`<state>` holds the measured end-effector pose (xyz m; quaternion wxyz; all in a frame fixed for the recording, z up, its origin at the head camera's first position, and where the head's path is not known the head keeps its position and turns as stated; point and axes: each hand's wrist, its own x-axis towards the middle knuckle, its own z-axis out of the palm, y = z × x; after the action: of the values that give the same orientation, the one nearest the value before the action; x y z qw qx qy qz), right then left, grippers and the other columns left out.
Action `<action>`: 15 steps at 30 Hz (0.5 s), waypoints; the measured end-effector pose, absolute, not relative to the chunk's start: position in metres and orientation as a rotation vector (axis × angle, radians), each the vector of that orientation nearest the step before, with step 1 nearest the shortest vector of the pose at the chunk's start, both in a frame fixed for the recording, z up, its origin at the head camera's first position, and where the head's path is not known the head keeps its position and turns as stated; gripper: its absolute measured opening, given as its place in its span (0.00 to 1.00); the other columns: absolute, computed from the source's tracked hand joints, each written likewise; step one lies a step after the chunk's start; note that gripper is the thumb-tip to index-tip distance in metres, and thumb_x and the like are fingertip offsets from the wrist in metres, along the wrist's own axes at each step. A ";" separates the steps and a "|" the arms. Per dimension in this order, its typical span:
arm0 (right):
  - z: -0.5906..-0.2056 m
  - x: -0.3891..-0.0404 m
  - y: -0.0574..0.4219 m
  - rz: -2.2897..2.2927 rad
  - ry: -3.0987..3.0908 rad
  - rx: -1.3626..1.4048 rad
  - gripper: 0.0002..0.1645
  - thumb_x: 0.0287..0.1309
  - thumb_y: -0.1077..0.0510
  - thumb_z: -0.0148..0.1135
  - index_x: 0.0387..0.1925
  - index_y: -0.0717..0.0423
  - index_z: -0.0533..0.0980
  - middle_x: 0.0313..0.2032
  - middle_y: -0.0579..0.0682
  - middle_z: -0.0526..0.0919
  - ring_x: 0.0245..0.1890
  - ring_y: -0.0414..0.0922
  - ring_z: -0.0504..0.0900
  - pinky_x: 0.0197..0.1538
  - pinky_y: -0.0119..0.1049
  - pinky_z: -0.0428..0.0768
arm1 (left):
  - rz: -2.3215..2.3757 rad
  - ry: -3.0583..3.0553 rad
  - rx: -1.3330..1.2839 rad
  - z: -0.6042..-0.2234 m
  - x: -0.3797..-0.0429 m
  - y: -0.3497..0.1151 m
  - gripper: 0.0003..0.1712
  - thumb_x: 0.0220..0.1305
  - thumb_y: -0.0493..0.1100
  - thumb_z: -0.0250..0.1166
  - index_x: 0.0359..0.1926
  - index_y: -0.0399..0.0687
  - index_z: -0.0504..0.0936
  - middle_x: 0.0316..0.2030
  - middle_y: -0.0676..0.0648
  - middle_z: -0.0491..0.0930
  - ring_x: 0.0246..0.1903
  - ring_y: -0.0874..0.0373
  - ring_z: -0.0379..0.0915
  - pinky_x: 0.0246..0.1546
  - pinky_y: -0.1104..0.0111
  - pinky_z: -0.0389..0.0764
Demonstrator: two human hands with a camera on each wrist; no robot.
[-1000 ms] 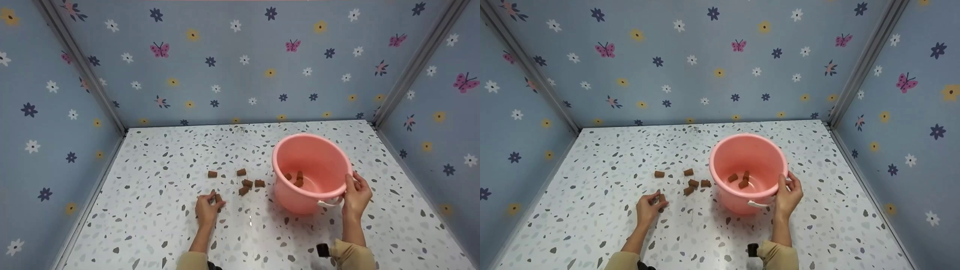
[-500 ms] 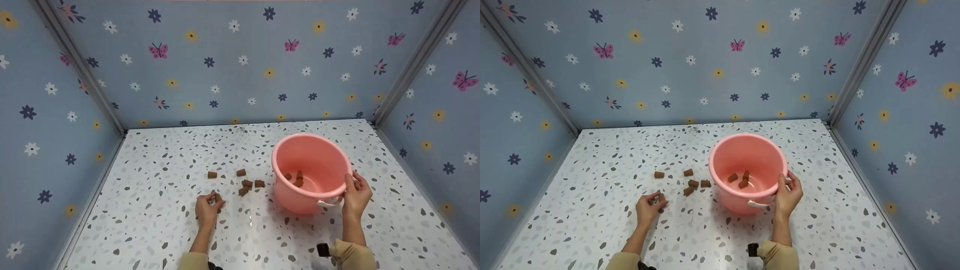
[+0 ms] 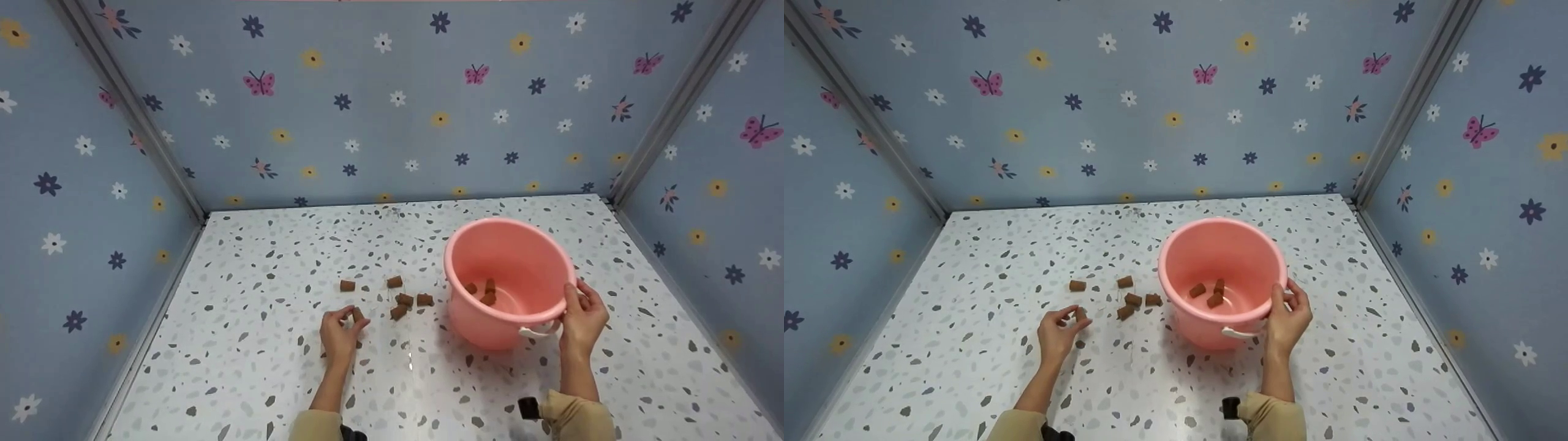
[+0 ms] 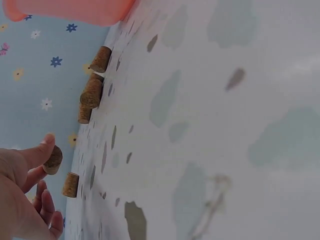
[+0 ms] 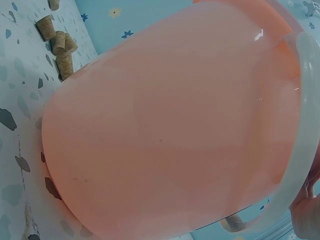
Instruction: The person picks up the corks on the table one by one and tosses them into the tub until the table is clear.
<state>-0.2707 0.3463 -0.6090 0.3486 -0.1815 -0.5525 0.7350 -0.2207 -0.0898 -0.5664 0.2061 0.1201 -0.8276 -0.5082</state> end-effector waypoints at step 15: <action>-0.610 -0.270 0.346 1.922 -1.429 -0.462 0.28 0.39 0.50 0.71 0.45 0.56 0.76 0.31 0.61 0.77 0.23 0.50 0.79 0.18 0.34 0.76 | -1.486 -2.208 0.194 -0.538 -0.227 -0.078 0.21 0.37 0.37 0.74 0.37 0.35 0.82 0.27 0.41 0.69 0.27 0.49 0.64 0.29 0.65 0.64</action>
<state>-0.2702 0.3457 -0.6100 0.3442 -0.1779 -0.5500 0.7399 -0.2266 -0.0779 -0.5382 0.2343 0.0708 -0.8044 -0.5413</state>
